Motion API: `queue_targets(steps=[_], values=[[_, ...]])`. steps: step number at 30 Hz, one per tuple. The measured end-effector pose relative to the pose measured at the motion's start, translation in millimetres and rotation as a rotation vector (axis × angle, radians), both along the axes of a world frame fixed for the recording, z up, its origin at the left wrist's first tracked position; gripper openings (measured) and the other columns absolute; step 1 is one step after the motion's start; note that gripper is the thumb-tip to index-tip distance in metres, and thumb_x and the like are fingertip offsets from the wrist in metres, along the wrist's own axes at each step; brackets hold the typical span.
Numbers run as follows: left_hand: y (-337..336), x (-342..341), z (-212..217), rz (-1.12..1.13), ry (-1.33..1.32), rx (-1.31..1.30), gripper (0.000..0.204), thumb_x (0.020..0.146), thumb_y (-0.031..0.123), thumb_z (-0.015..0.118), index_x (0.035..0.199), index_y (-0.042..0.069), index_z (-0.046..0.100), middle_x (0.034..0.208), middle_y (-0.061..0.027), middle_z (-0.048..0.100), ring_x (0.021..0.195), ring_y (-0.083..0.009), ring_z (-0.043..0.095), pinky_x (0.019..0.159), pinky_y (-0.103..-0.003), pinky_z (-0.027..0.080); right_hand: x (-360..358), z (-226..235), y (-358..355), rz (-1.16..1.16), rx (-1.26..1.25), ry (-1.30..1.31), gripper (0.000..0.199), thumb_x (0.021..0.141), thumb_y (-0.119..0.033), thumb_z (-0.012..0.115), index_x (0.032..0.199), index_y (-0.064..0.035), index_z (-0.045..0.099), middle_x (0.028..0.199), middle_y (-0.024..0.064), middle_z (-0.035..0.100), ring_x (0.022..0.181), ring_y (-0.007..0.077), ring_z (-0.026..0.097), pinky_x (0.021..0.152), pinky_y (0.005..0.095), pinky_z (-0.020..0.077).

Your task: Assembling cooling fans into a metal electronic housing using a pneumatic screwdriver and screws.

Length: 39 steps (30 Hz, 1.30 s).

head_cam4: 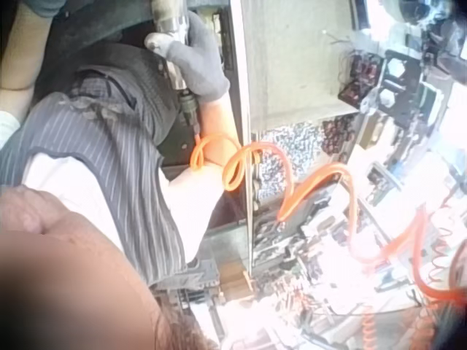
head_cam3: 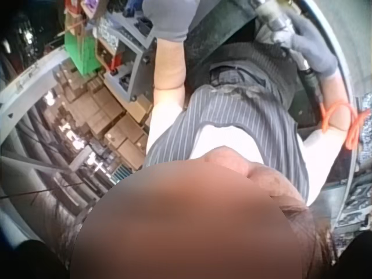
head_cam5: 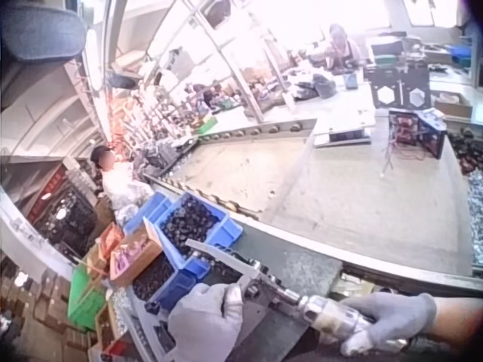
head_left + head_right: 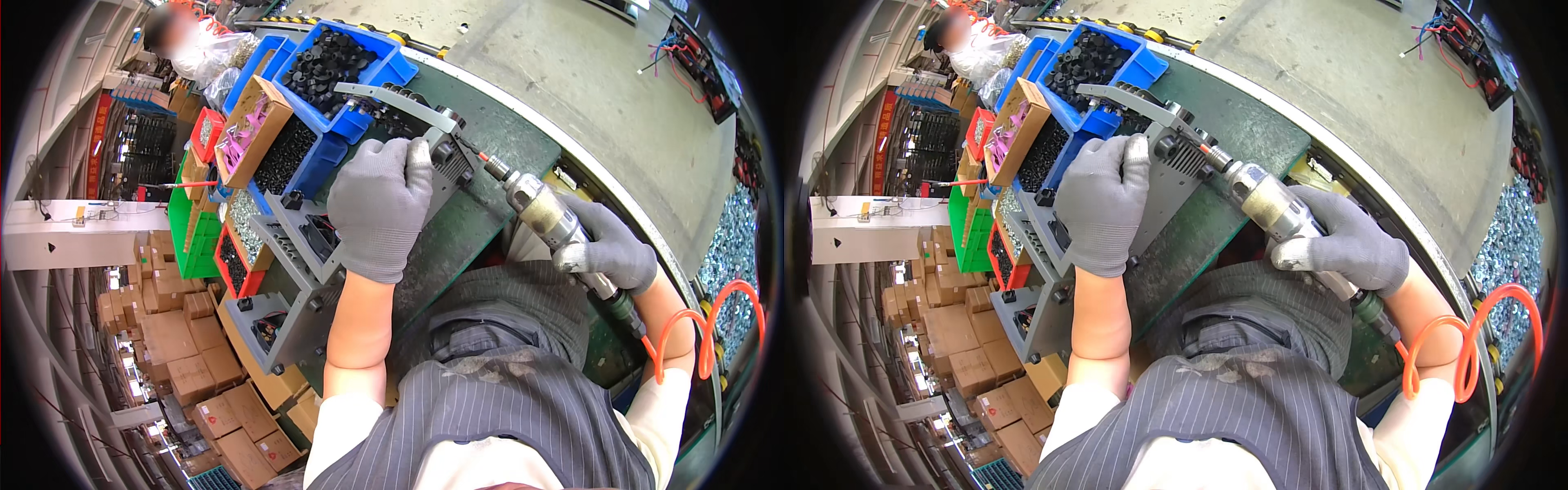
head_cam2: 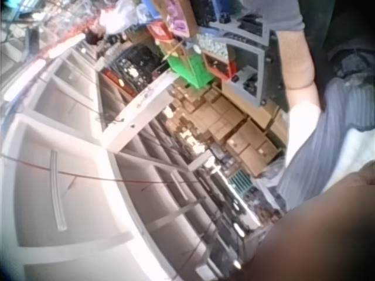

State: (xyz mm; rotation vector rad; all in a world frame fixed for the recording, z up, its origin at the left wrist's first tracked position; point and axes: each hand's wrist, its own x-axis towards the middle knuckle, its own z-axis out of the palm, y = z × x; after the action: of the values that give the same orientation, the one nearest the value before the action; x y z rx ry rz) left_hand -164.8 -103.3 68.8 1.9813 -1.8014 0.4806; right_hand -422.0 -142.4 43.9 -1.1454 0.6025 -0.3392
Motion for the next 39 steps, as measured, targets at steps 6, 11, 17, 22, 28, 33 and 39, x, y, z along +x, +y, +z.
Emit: queue_targets(steps=[6, 11, 17, 22, 28, 33, 39], values=[[-1.7, 3.0, -3.8, -0.057, -0.048, -0.007, 0.024, 0.087, 0.026, 0.058, 0.07, 0.009, 0.059, 0.065, -0.0096, 0.053, 0.055, -0.0295, 0.056, 0.049, -0.04, 0.044, 4.6, 2.8, -5.0, 0.019, -0.008, 0.014, 0.056, 0.069, -0.026, 0.074, 0.113, 0.0017, 0.055, 0.09, 0.0023, 0.056, 0.083, 0.0106, 0.051, 0.075, 0.0257, 0.0427], [0.4, 1.7, -0.7, -0.07, -0.039, 0.002, 0.024, 0.087, 0.026, 0.058, 0.069, 0.009, 0.058, 0.065, -0.0096, 0.053, 0.055, -0.0295, 0.056, 0.049, -0.04, 0.044, 9.4, 0.6, 0.5, -0.029, -0.131, 0.074, 0.054, 0.069, -0.025, 0.075, 0.113, 0.0012, 0.056, 0.09, 0.0014, 0.055, 0.083, 0.011, 0.05, 0.076, 0.0257, 0.0418], [3.7, -0.7, 2.6, -0.091, -0.018, 0.004, 0.022, 0.086, 0.026, 0.058, 0.072, 0.009, 0.061, 0.067, -0.01, 0.056, 0.058, -0.0291, 0.058, 0.05, -0.04, 0.046, 10.6, 2.8, 5.3, -0.033, -0.23, 0.096, 0.055, 0.069, -0.024, 0.075, 0.114, 0.0013, 0.056, 0.09, 0.0028, 0.056, 0.083, 0.0114, 0.051, 0.075, 0.0269, 0.043], [10.5, -4.3, 1.6, -0.147, 0.194, -0.089, 0.017, 0.087, 0.02, 0.056, 0.084, 0.006, 0.065, 0.07, -0.0083, 0.057, 0.059, -0.0234, 0.058, 0.052, -0.036, 0.045, 4.2, 7.5, 6.3, -0.031, -0.286, 0.178, 0.058, 0.066, -0.024, 0.078, 0.114, 0.0004, 0.055, 0.088, 0.0046, 0.059, 0.08, 0.0122, 0.054, 0.074, 0.028, 0.0449], [72.9, -18.0, -52.9, -0.275, 2.229, 0.475, 0.037, 0.089, 0.018, 0.043, 0.122, 0.002, 0.046, 0.09, -0.0044, 0.056, 0.061, -0.0096, 0.038, 0.054, -0.02, 0.035, -18.6, -10.3, 32.8, -0.05, -0.097, 0.066, 0.069, 0.061, -0.025, 0.081, 0.119, -0.0004, 0.053, 0.101, 0.0045, 0.059, 0.093, 0.0136, 0.054, 0.087, 0.0287, 0.0418], [70.2, -1.1, -125.9, -0.27, 2.861, 0.419, 0.03, 0.096, 0.01, 0.04, 0.124, 0.002, 0.048, 0.096, -0.0079, 0.06, 0.061, -0.0079, 0.042, 0.051, -0.018, 0.038, -17.4, -42.2, 52.7, 0.02, 0.042, 0.053, 0.083, 0.056, -0.031, 0.085, 0.124, 0.002, 0.049, 0.103, 0.0051, 0.057, 0.095, 0.0157, 0.051, 0.087, 0.0286, 0.0398], [69.0, -2.5, -118.7, -0.357, 2.787, 0.377, 0.029, 0.098, 0.012, 0.041, 0.123, 0.001, 0.05, 0.096, -0.0081, 0.06, 0.066, -0.0093, 0.05, 0.054, -0.02, 0.042, -13.6, -58.7, 64.2, 0.104, -0.008, 0.037, 0.089, 0.057, -0.034, 0.084, 0.128, 0.0029, 0.046, 0.112, 0.0095, 0.057, 0.102, 0.0182, 0.052, 0.094, 0.0312, 0.039]])
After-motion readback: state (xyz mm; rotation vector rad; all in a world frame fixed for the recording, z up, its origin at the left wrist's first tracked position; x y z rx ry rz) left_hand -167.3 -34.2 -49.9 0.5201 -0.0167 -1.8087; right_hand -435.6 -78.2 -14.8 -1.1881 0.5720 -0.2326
